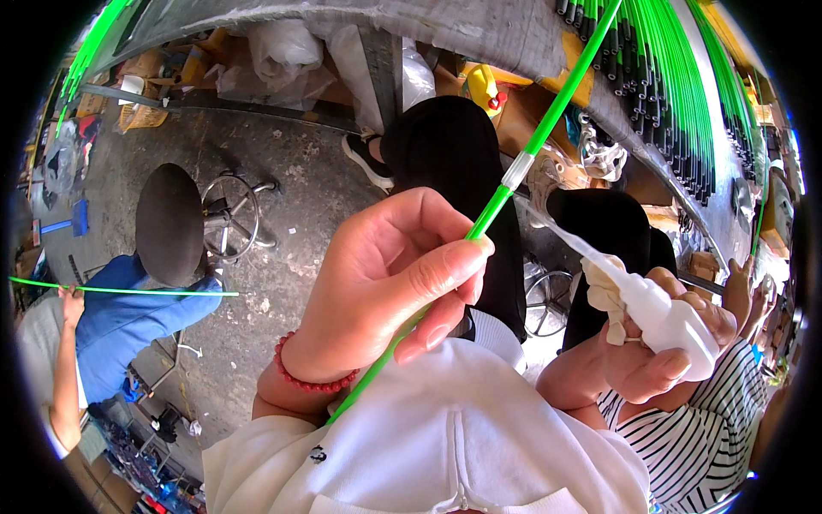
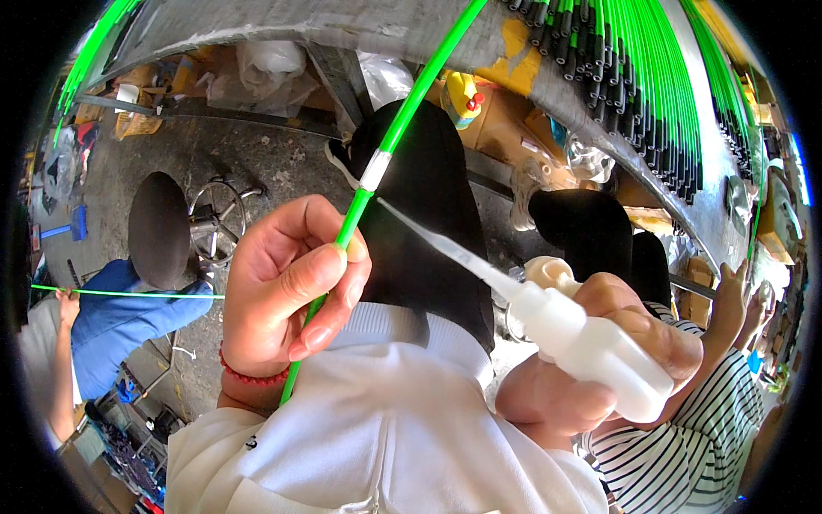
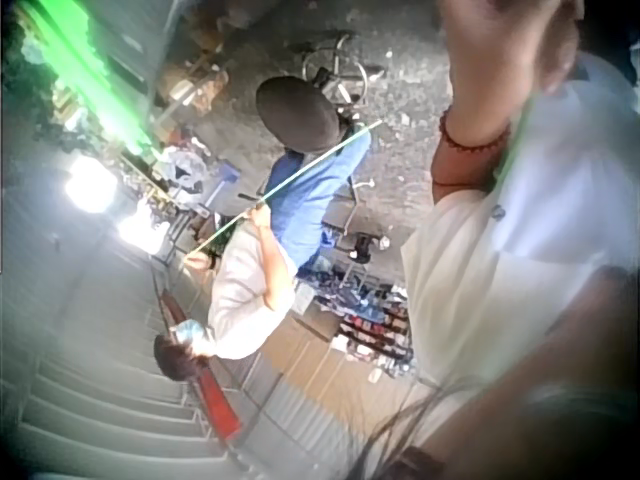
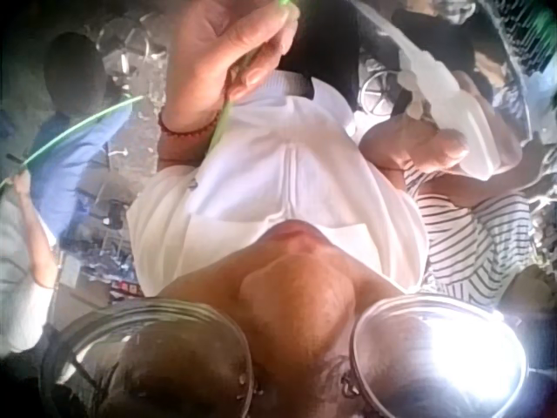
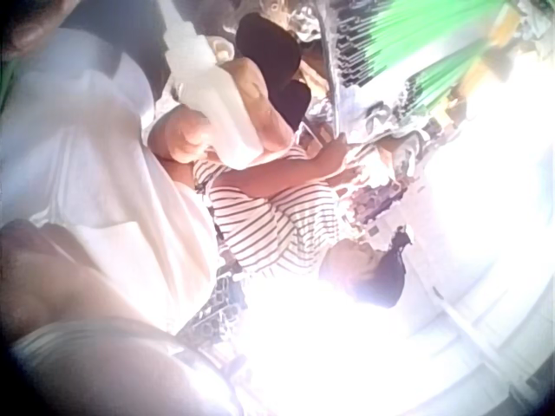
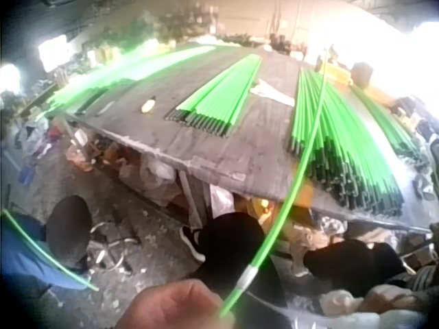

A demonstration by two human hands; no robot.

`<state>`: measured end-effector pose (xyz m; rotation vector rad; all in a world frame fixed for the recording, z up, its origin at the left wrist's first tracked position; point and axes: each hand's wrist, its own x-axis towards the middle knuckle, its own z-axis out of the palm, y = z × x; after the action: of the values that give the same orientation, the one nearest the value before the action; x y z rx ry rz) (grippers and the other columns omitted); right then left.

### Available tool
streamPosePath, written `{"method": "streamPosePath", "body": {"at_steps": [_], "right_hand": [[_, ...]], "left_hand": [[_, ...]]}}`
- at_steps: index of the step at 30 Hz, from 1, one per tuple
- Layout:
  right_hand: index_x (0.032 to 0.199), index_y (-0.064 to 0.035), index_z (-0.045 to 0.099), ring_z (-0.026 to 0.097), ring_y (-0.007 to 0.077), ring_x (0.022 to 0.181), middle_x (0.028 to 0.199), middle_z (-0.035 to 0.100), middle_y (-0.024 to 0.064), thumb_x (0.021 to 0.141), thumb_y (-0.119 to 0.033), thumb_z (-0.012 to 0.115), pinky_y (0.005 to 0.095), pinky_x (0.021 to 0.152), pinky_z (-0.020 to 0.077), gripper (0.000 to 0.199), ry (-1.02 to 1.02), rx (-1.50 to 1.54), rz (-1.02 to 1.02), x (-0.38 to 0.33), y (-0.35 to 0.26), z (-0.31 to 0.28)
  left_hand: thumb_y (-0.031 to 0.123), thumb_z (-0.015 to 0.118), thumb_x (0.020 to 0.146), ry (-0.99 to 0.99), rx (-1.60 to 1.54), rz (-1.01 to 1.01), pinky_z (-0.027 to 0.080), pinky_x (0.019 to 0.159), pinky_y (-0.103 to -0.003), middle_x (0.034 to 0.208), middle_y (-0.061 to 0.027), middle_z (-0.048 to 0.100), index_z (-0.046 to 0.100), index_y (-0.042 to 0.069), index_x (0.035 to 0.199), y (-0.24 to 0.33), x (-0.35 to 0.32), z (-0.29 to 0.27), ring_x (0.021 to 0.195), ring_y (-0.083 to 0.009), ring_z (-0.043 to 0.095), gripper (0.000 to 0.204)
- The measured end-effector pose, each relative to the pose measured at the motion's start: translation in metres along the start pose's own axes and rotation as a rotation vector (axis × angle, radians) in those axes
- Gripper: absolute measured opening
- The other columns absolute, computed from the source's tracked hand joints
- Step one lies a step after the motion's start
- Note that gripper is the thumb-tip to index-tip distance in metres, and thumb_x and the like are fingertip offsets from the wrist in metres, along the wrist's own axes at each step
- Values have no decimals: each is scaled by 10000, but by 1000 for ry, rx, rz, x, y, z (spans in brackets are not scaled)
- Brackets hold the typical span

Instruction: The person applies a liquid substance from a small bottle to the ends of green rods, then slides white sleeves onto the ends and wipes them with a cloth.

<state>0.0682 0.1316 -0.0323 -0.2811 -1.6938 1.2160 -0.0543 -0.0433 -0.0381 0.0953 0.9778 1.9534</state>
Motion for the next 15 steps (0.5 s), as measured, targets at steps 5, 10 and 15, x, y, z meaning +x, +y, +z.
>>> {"method": "streamPosePath", "body": {"at_steps": [5,10,15], "right_hand": [[1027,-52,428,395,98,403,527,389,41,911,-410,424,207,357,265,377,-89,424,100,12,22,-4],[1175,52,399,318,34,380,906,585,167,950,-295,421,168,360,264,414,-39,508,370,22,41,24],[1267,80,362,343,20,469,985,564,115,926,-179,493,162,407,269,448,-175,461,448,46,50,59]], "left_hand": [[120,543,901,-38,-11,-74,215,308,-150,698,-75,523,487,0,903,8,-1,-4,386,-4,307,133],[57,549,896,-2,-35,-37,208,339,-168,647,-7,493,485,25,935,13,-6,-10,417,5,329,81],[37,548,881,43,-23,137,193,320,-165,627,-12,479,463,34,903,25,-13,-19,398,4,297,88]]}}
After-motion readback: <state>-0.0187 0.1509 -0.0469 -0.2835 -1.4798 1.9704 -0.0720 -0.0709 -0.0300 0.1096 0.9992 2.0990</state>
